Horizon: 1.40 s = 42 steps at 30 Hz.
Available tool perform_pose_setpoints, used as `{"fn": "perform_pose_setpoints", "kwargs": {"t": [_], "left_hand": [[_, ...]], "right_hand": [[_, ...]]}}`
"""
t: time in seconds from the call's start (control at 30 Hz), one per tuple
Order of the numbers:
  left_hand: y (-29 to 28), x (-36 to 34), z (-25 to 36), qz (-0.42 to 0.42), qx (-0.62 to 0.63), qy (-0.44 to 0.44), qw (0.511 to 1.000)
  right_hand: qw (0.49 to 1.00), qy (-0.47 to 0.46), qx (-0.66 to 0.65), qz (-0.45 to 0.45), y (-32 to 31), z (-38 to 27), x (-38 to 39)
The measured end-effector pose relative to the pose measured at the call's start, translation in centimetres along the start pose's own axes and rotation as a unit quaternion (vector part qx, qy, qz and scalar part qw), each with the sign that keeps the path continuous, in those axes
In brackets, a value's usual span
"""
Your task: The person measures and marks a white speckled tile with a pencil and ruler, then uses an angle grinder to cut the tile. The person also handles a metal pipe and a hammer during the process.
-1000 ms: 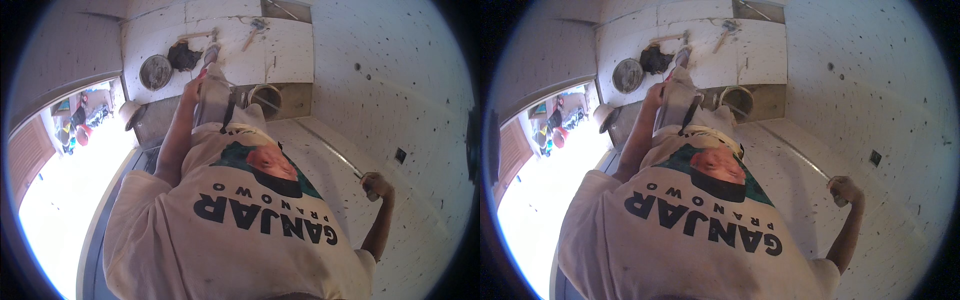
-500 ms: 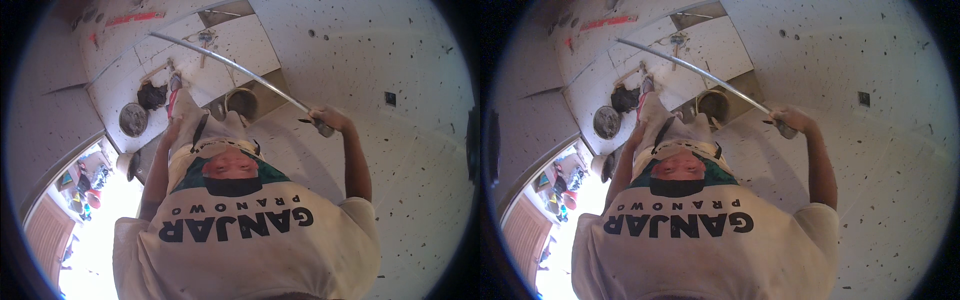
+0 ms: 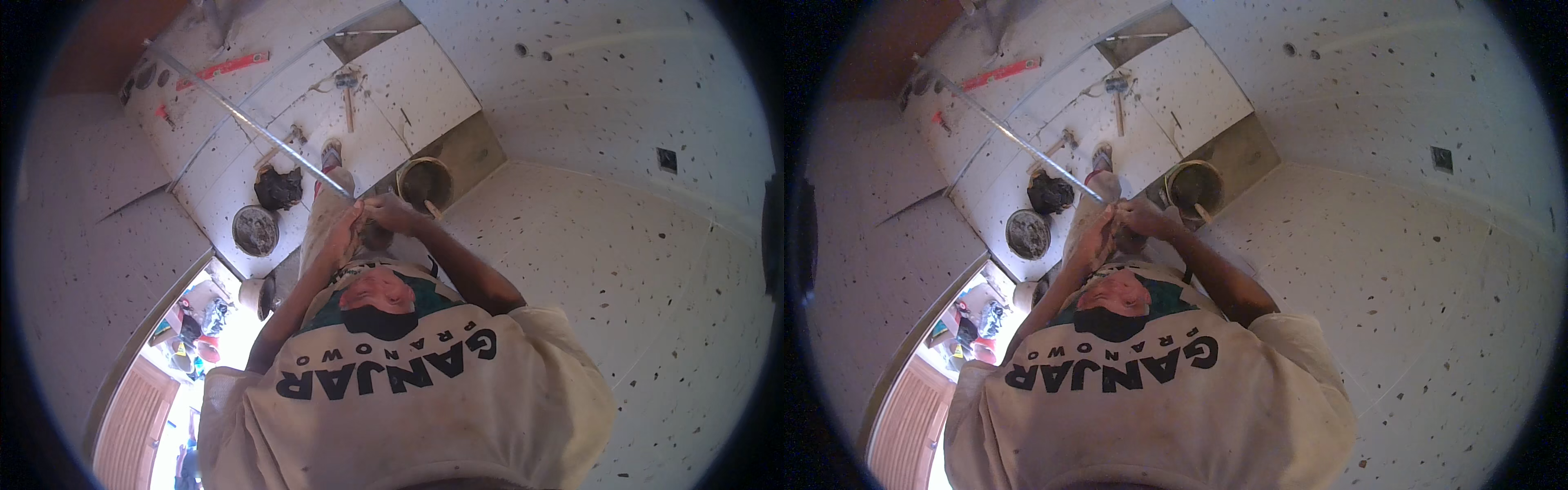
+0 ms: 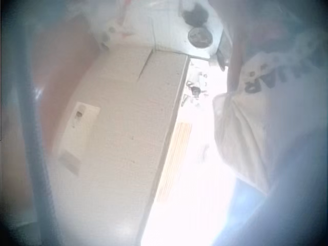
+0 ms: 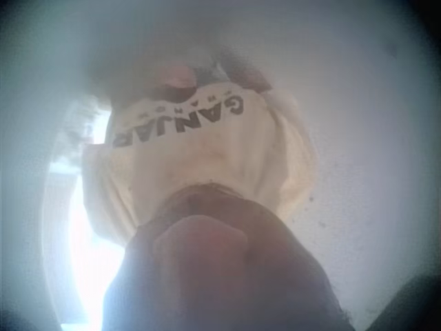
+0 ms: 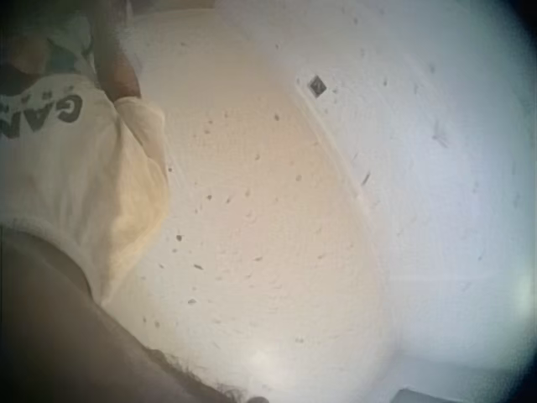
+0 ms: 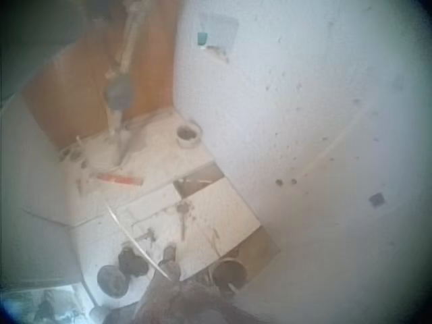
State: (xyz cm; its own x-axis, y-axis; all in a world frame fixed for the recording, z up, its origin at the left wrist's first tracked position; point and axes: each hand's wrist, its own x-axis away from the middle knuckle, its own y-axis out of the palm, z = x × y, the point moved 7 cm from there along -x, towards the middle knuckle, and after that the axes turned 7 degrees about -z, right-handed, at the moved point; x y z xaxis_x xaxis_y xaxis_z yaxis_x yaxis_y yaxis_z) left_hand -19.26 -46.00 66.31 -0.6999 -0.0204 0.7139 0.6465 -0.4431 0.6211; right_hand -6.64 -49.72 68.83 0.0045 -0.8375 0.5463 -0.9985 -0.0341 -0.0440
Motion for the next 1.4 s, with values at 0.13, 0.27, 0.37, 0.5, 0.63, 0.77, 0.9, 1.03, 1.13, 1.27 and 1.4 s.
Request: {"fn": "perform_pose_setpoints", "kwargs": {"t": [0.13,0.27,0.37,0.5,0.63,0.77,0.9,1.03,1.13,1.27,1.4], "left_hand": [[-1.2,-2.9,2.5,0.008,0.082,0.035,0.996],[-4.1,-6.0,4.5,0.009,0.082,0.094,0.992],[-11.5,-8.2,3.2,0.022,0.017,0.077,0.997],[-16.6,-6.8,3.7,0.26,-0.256,0.026,0.931],[-17.6,-6.1,3.4,0.332,-0.256,-0.046,0.907],[-21.7,-7.8,3.0,0.276,-0.384,-0.086,0.877],[-22.7,-5.5,1.2,0.337,-0.347,-0.153,0.862],[-23.2,-5.2,1.2,0.358,-0.324,-0.199,0.853],[-22.9,-5.3,1.2,0.369,-0.313,-0.204,0.851],[-21.7,-5.6,1.2,0.363,-0.306,-0.173,0.863],[-20.7,-8.4,2.7,0.332,-0.266,-0.121,0.897]], "right_hand": [[0.998,0.043,0.038,0.033,0.8,2.8,-4.9],[0.997,0.053,-0.037,0.031,-2.4,0.5,-7.0],[0.973,0.116,-0.198,0.032,-5.6,7.2,-10.2],[0.988,0.106,-0.011,0.11,-13.0,23.9,-17.7],[0.911,0.246,0.263,0.199,-20.6,42.8,-25.5],[0.847,0.354,0.344,0.197,-26.6,59.6,-30.4],[0.85,0.358,0.231,0.309,-30.4,58.7,-36.9],[0.812,0.41,0.248,0.333,-31.7,61.9,-39.8],[0.817,0.417,0.244,0.316,-31.3,61.9,-41.2],[0.838,0.404,0.225,0.289,-29.4,60.2,-40.6],[0.884,0.344,0.196,0.247,-24.4,58.8,-37.6]]}}
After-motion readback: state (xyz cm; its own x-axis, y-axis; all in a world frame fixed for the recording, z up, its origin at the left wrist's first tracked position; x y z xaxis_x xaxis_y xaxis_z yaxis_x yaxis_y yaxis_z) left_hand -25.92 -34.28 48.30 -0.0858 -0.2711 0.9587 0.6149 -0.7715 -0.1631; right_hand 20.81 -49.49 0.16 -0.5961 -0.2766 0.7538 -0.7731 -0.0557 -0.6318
